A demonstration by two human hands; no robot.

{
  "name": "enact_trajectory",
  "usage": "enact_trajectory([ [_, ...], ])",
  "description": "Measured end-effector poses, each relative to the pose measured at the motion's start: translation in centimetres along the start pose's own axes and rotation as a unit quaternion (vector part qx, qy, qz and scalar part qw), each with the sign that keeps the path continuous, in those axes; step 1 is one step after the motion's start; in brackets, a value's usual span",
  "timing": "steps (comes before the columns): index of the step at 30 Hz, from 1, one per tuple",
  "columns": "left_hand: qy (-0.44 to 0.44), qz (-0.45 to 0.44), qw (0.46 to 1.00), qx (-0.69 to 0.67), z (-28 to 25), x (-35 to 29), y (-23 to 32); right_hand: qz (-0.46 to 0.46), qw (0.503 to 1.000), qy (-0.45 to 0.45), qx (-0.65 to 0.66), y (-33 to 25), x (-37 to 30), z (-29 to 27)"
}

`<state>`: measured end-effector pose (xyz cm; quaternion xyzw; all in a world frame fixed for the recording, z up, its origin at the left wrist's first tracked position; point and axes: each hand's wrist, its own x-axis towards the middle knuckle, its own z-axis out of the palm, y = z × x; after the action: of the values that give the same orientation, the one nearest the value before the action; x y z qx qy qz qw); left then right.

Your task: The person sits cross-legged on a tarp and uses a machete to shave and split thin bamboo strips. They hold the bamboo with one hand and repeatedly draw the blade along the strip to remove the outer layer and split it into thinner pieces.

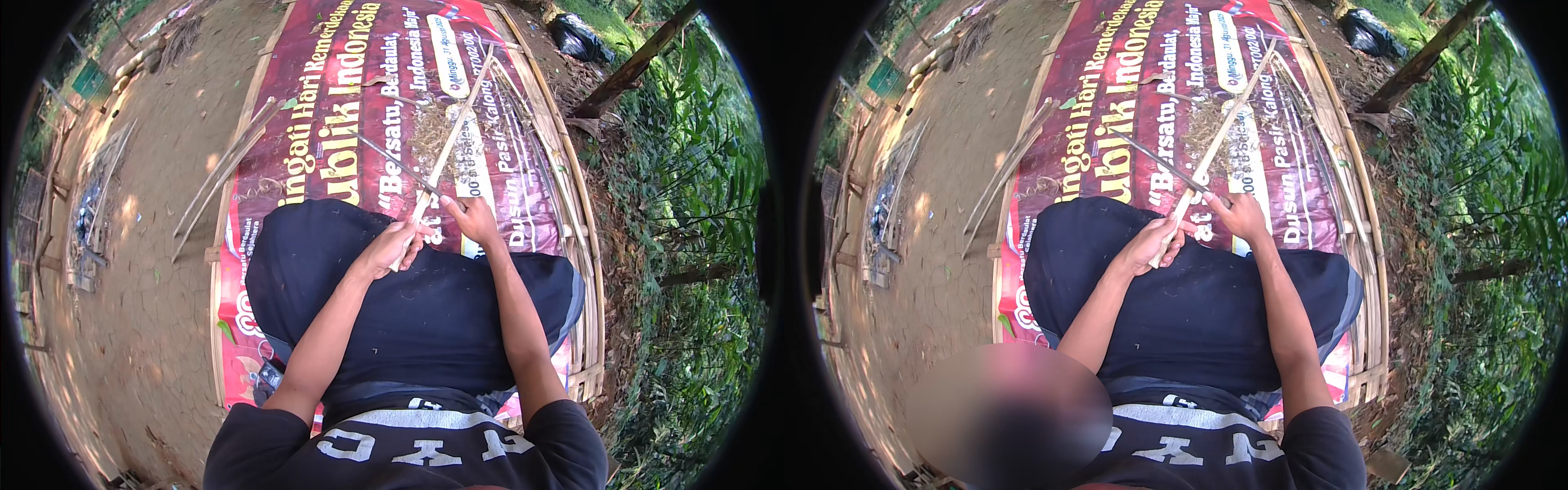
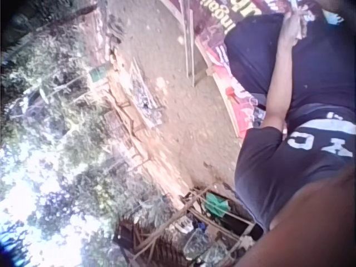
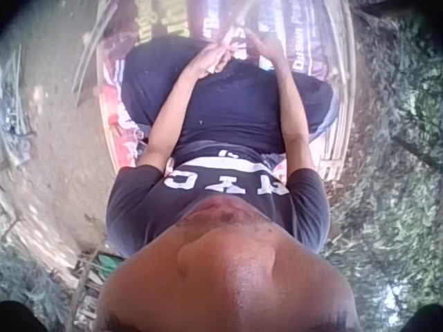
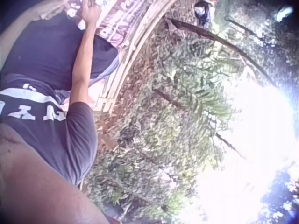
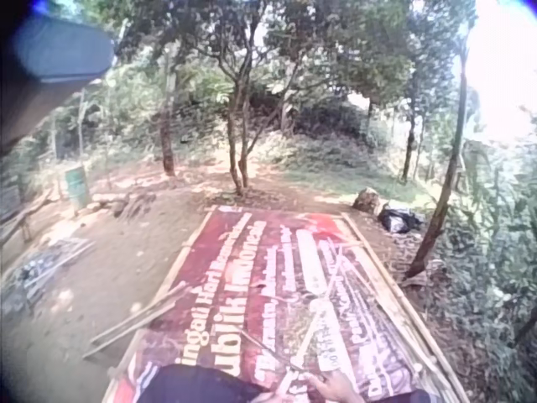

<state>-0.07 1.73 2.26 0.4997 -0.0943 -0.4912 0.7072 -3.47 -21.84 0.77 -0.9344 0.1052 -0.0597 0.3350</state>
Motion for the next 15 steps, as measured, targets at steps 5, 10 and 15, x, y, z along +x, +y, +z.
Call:
enact_trajectory([
  [5, 0.036, -0.041, 0.996, 0.066, -1.1, 0.0, -0.1, -0.023, 0.997, -0.045, -0.050, -2.2, -0.9, 1.2],
  [10, 0.113, 0.050, 0.952, 0.278, -0.6, 0.3, -0.9, -0.069, 0.994, -0.058, -0.060, -1.1, -0.9, 1.9],
  [15, 0.176, 0.152, 0.882, 0.409, -0.7, 0.7, -2.8, -0.097, 0.988, -0.110, -0.054, -0.6, -0.4, 2.1],
])
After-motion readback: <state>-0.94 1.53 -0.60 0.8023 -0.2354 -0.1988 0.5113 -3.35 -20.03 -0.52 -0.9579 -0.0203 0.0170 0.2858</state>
